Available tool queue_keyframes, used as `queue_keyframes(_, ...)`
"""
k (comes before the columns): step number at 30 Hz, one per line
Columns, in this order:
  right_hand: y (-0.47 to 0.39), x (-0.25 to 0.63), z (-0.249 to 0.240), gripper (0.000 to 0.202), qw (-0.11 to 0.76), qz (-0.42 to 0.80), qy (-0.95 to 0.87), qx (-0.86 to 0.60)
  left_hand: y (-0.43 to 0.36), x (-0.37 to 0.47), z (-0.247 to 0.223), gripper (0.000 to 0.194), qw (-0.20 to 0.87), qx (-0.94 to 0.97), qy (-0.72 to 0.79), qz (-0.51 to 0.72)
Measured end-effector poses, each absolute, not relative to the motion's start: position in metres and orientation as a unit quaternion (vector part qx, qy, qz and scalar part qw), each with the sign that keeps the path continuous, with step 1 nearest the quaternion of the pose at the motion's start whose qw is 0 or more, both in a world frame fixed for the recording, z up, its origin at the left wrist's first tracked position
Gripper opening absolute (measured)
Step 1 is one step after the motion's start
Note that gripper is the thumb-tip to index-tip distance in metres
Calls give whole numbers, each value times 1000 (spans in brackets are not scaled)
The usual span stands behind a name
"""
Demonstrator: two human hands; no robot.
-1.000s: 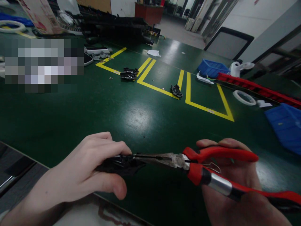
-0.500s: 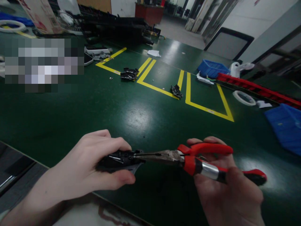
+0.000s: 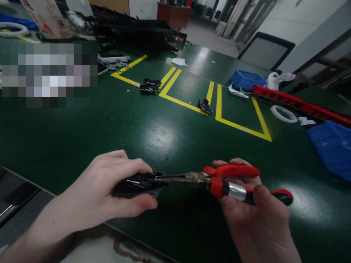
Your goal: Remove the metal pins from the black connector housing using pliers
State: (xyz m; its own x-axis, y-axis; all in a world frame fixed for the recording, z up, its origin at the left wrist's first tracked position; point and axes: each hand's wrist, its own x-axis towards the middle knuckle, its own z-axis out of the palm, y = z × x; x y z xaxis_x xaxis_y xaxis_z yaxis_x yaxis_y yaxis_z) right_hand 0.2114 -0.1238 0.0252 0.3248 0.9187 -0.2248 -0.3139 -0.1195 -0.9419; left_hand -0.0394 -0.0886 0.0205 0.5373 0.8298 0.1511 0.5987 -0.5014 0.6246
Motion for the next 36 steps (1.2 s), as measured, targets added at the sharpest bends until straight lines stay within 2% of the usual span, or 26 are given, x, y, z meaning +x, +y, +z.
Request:
queue_keyframes(4,-123,209,30,44,627,478,-316,-528,-85,-45,19,35,290,845,394,216)
queue_keyframes(13,-131,210,36,48,612,472,-369,-517,-81,-48,19,32,320,841,395,185)
queue_keyframes(25,-125,211,22,41,602,525,-238,-553,-86,-47,13,23,268,842,415,215)
queue_keyframes(36,-127,216,19,39,574,556,-237,-553,-86,-45,16,31,265,847,398,233)
